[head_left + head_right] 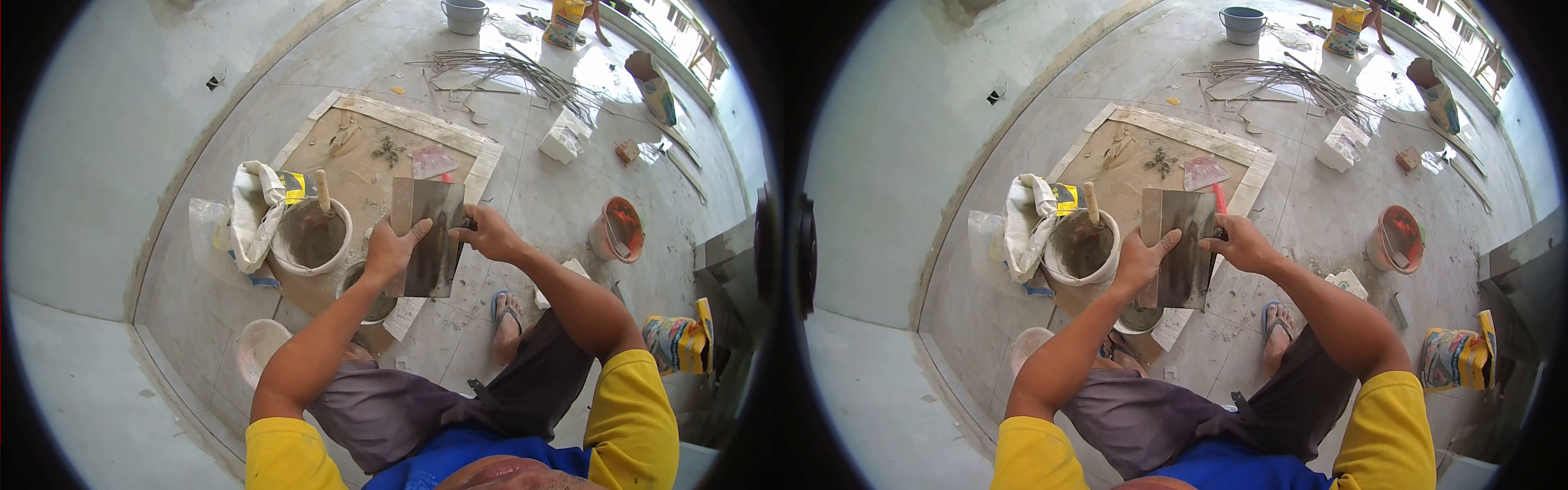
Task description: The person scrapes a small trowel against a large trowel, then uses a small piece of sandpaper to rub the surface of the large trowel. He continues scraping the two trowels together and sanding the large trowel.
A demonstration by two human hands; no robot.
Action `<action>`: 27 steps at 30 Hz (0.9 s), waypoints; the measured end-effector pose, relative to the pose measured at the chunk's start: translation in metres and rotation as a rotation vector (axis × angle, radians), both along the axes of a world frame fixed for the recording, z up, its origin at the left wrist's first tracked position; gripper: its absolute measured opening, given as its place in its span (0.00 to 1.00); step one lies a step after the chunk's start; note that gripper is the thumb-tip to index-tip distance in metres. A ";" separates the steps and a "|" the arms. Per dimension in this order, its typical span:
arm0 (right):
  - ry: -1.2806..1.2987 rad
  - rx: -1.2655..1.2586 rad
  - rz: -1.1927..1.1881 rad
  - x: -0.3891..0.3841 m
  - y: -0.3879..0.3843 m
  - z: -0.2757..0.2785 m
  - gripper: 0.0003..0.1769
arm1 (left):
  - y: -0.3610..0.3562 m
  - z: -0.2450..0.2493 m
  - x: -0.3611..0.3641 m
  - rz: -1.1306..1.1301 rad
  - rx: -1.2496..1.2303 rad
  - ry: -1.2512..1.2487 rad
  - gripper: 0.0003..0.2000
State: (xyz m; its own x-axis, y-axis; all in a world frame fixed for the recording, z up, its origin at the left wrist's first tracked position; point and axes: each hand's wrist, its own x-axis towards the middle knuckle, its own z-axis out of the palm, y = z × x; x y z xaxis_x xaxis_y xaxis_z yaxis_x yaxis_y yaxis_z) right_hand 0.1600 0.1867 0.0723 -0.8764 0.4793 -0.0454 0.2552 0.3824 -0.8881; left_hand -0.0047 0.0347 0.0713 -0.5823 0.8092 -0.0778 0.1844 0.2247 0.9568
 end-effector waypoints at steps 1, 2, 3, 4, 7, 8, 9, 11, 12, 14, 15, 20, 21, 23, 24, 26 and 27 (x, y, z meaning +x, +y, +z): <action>-0.002 0.001 0.002 0.000 0.000 0.000 0.13 | 0.000 -0.001 0.000 0.000 0.004 0.000 0.25; -0.003 0.003 0.003 0.000 0.000 0.001 0.13 | 0.000 -0.001 0.000 0.000 0.005 0.000 0.25; -0.003 0.004 0.003 0.000 -0.001 0.004 0.13 | 0.000 -0.001 0.000 0.000 -0.004 0.004 0.25; -0.038 -0.019 -0.014 0.000 -0.004 0.010 0.13 | 0.000 0.000 0.000 0.000 -0.013 0.008 0.25; -0.069 -0.040 -0.030 0.000 -0.006 0.016 0.13 | -0.001 0.002 0.001 -0.003 -0.001 -0.003 0.25; -0.064 -0.039 -0.029 0.000 -0.006 0.016 0.13 | -0.001 0.000 0.000 -0.003 0.000 -0.003 0.25; -0.063 -0.038 -0.029 -0.001 -0.004 0.013 0.13 | 0.000 -0.001 0.000 -0.001 -0.001 0.006 0.25; 0.008 0.009 0.013 0.000 0.000 0.001 0.13 | 0.000 -0.003 -0.001 0.002 -0.003 0.015 0.25; 0.008 0.009 0.012 0.000 -0.001 0.002 0.13 | -0.001 -0.001 0.000 0.006 -0.016 0.016 0.25; -0.011 0.012 0.011 0.000 -0.001 0.003 0.12 | -0.001 0.000 0.000 0.010 -0.029 0.017 0.25; -0.011 0.012 0.011 0.000 0.000 0.003 0.12 | 0.000 -0.001 -0.001 -0.003 -0.022 0.009 0.26; 0.008 0.036 0.013 0.000 0.001 -0.003 0.13 | 0.000 -0.006 -0.002 -0.011 -0.023 0.010 0.26; 0.008 0.036 0.013 0.000 0.002 -0.003 0.13 | 0.000 -0.006 -0.002 -0.007 -0.025 0.013 0.26; -0.012 0.033 0.013 0.000 0.003 -0.004 0.13 | 0.001 -0.007 -0.002 -0.003 -0.028 0.016 0.26; -0.012 0.033 0.013 0.000 0.002 -0.004 0.13 | 0.001 -0.007 -0.002 -0.003 -0.020 0.013 0.27; -0.025 0.045 0.007 0.000 0.002 -0.002 0.13 | 0.000 -0.007 -0.002 -0.002 -0.013 0.010 0.27; -0.025 0.045 0.007 0.000 0.001 -0.001 0.13 | 0.000 -0.007 -0.002 -0.002 -0.020 0.014 0.26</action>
State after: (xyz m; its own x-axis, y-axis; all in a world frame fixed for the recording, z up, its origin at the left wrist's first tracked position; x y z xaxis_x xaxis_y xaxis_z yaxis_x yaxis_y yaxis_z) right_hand 0.1604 0.1880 0.0714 -0.8786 0.4754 -0.0458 0.2741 0.4234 -0.8635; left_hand -0.0067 0.0351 0.0645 -0.5817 0.8088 -0.0863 0.1980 0.2437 0.9494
